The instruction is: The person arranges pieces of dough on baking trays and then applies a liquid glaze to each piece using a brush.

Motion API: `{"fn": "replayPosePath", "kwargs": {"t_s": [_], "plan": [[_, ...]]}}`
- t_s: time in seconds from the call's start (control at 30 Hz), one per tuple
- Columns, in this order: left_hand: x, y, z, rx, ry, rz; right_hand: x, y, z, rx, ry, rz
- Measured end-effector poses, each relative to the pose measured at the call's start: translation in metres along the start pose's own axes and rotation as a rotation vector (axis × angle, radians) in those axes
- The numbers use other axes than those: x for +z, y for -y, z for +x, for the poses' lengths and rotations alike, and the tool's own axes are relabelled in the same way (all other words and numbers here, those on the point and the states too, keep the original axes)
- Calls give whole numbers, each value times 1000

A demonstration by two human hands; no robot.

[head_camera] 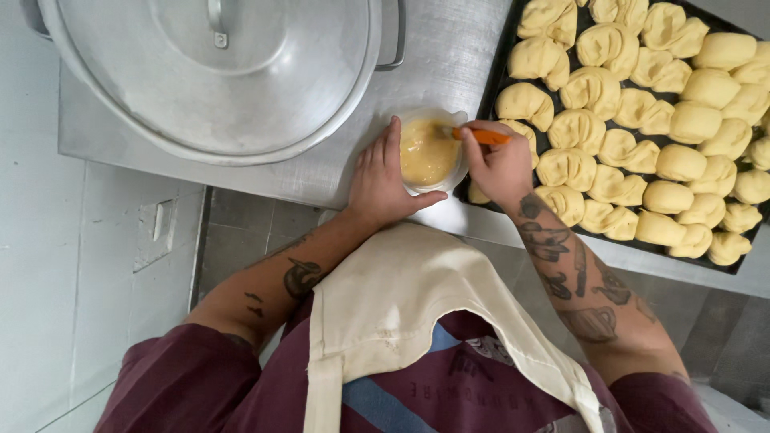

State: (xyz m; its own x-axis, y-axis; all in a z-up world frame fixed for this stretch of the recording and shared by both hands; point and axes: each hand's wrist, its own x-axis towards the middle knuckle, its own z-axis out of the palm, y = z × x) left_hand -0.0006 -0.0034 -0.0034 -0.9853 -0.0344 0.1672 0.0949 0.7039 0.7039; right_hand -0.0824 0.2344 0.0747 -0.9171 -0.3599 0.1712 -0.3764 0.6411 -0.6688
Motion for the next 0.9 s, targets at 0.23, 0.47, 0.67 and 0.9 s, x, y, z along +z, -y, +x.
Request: {"fn": "replayPosePath", "kwargs": {"t_s": [0.23,0.47,0.67,0.9], "plan": [[-13,-3,1,-37,115,-66,14,-7,-31,294,-66,319],[-24,12,-14,-74,164,-199,10,-29,-25,371,-89,296],[-42,-17,-30,-224,163,-221,1,-19,-17,160,67,219],[-19,-12,-35,-830,177,-472,-22,-11,40,-515,321,-98]]}}
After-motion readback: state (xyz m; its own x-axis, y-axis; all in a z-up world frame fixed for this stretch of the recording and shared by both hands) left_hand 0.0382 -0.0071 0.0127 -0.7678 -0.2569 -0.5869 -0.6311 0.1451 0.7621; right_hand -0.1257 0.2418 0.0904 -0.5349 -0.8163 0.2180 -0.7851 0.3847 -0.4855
